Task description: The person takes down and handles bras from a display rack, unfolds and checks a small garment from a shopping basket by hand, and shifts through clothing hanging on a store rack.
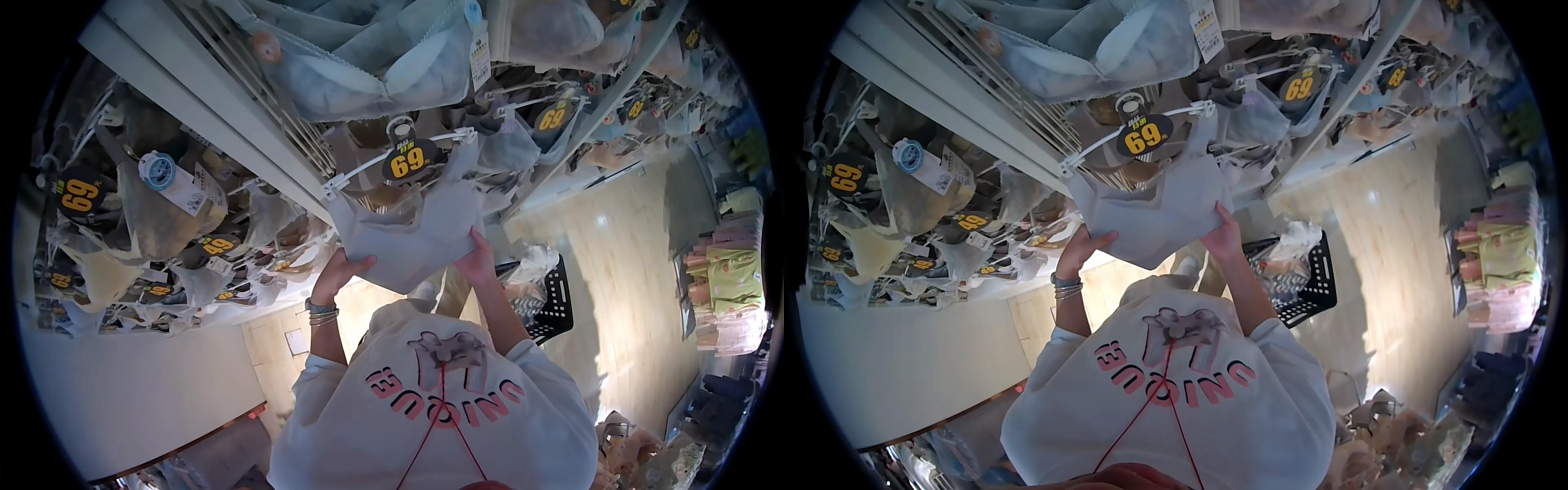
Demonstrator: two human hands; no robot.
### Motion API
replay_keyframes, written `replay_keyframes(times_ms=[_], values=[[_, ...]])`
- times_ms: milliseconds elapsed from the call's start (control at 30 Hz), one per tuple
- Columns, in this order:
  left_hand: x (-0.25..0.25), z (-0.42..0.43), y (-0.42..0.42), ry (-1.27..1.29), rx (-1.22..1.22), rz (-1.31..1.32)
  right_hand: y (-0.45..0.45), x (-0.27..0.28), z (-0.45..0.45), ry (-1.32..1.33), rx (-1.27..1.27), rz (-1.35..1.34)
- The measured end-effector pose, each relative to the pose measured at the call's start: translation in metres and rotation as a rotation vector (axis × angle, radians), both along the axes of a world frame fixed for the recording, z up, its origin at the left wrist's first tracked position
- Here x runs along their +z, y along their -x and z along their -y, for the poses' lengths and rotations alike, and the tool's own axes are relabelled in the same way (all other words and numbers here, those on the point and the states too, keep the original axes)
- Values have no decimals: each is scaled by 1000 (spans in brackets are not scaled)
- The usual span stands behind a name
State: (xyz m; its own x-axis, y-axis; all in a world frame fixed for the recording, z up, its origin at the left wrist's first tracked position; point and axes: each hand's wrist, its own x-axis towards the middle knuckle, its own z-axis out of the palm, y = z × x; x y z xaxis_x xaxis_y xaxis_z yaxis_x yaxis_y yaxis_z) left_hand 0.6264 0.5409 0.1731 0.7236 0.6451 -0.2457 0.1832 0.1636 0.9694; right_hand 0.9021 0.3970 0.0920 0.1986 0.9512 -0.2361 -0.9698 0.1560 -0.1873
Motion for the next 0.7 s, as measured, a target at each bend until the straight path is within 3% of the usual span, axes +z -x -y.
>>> replay_keyframes(times_ms=[233,467,700], values=[[-9,-8,-9,12,24,-35,-1,-6,7,-47,-14,17],[-8,-13,-30,-2,-12,102,0,-23,15,122,-68,107],[-2,-8,-42,30,-152,57,9,12,11,141,-81,110]])
